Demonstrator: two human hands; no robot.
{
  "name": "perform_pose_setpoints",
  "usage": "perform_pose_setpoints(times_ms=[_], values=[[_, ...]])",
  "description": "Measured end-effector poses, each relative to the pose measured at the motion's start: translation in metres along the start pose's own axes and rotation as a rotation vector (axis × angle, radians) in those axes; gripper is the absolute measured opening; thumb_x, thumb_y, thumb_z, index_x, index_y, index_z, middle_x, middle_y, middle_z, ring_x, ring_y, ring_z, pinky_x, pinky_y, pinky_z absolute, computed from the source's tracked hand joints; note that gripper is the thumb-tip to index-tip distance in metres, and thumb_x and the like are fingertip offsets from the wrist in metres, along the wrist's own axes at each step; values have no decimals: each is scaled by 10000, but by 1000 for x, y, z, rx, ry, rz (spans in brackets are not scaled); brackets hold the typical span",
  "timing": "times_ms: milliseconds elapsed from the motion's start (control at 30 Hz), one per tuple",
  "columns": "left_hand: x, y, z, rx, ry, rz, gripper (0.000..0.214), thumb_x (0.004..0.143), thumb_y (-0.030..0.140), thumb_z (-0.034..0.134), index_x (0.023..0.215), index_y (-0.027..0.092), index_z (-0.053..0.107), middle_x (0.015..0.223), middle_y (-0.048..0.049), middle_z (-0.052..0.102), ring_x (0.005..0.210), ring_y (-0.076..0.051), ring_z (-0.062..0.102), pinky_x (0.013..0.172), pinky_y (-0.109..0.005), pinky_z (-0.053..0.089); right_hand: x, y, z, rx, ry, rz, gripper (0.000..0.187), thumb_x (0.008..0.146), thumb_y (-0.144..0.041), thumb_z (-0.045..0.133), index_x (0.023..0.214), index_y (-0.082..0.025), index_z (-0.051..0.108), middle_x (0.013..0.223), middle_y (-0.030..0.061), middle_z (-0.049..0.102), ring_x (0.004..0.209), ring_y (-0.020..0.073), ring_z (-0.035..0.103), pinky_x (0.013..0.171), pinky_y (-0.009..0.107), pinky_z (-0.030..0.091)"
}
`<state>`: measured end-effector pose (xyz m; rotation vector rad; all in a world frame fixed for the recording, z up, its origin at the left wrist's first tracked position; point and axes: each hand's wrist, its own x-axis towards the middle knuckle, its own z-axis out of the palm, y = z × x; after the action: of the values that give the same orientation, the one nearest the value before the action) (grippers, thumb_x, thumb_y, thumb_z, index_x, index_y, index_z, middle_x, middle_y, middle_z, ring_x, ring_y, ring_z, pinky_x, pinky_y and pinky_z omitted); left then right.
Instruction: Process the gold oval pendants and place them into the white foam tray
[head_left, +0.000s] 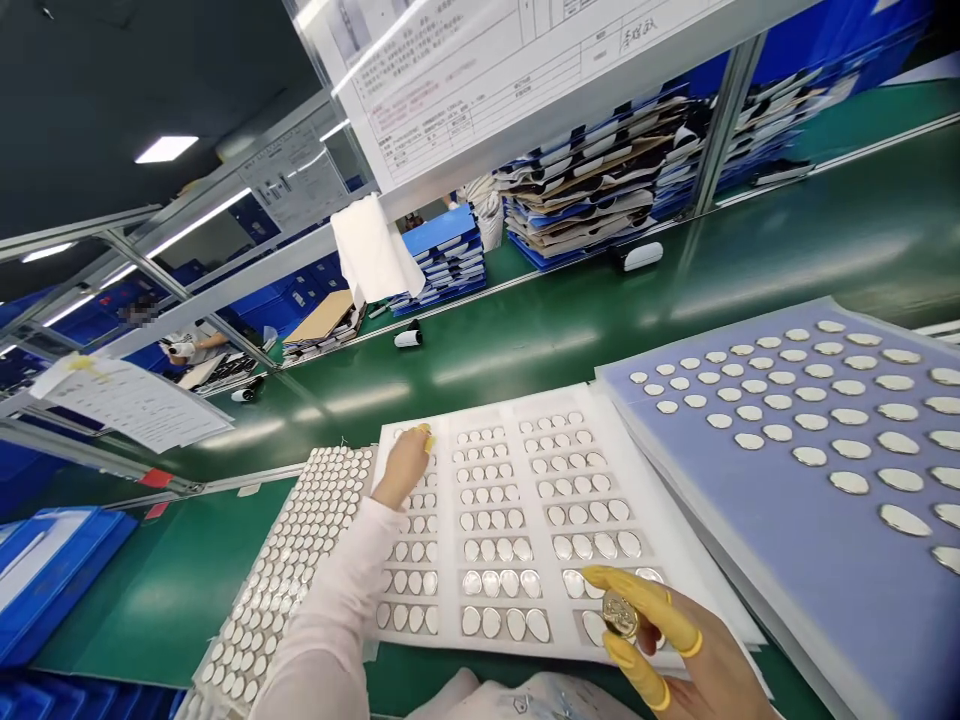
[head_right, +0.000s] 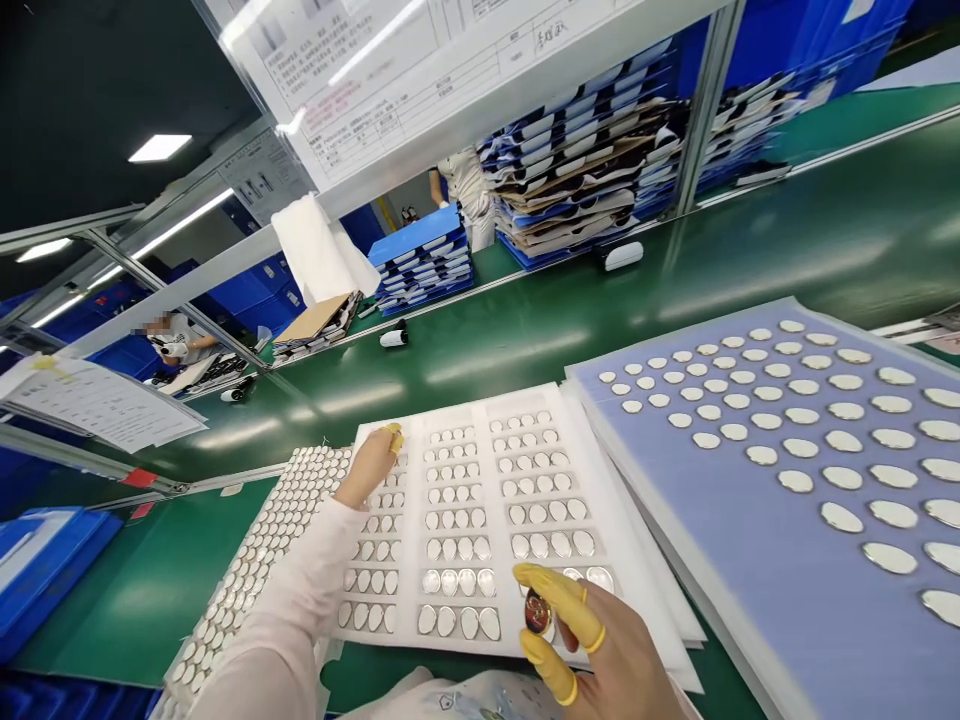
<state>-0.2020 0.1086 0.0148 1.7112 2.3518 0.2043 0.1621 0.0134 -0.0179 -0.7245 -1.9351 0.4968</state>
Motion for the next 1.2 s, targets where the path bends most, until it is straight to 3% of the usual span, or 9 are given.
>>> perform_pose_setpoints(times_ms=[133,333,500,633,800,900,1067,1133,1200], values=[[42,-32,-5,174,-22,-148,348,964,355,614,1249,156,601,1252,-103,633,1095,-245,641,938,-476,550,-8,4,2,1,-14,34,383,921,-279,597,1301,-238,579,620,-32,551,470,144,552,483,269,539],[72,-49,0,310,-142,-171,356,963,354,618,1260,159,596,1257,-105,629,1076,-239,647,906,-455,570,-15,8,4,0,30,98,397,917,-257,600,1312,-275,569,636,-42,535,492,146,544,493,268,523],[84,-53,-4,333,-202,-144,354,963,354,619,1257,160,598,1253,-104,630,1067,-236,649,899,-449,574,-5,-3,-1,12,33,98,374,927,-263,591,1299,-283,562,660,-43,573,492,136,549,503,258,528],[76,-47,-9,312,-135,-103,350,963,353,618,1256,163,600,1265,-105,626,1083,-239,644,912,-456,568,-2,-10,-4,53,53,104,352,936,-245,585,1284,-288,560,760,-16,668,511,130,569,513,257,544],[49,-16,-16,203,36,4,252,974,285,582,1175,141,630,1253,-116,621,1143,-254,602,978,-475,514,-7,-8,-3,141,67,126,357,942,-237,605,1292,-302,573,891,23,715,536,129,566,523,267,558],[13,16,-12,69,55,149,212,986,158,460,1002,117,667,1107,-128,659,1089,-231,595,979,-389,485,-7,-7,-2,232,53,142,320,960,-282,613,1278,-319,596,1044,64,702,588,133,583,539,267,567],[-76,71,4,-206,-84,465,263,1004,274,469,878,193,684,942,-43,687,921,-159,623,873,-263,497,-5,-6,4,436,49,129,333,983,-369,595,1316,-356,596,1058,77,611,653,146,567,538,267,544],[-108,88,10,-551,-198,655,311,1020,355,457,942,185,706,941,-75,686,914,-179,622,863,-298,492,-5,-6,8,496,45,137,349,980,-397,594,1328,-371,591,1054,77,584,673,152,555,529,265,528],[-131,102,16,-833,-350,704,388,1011,465,463,942,175,711,882,-81,668,810,-168,611,774,-297,493,-6,-6,11,532,36,153,346,973,-416,599,1317,-375,598,1038,75,567,692,161,548,530,267,522]])
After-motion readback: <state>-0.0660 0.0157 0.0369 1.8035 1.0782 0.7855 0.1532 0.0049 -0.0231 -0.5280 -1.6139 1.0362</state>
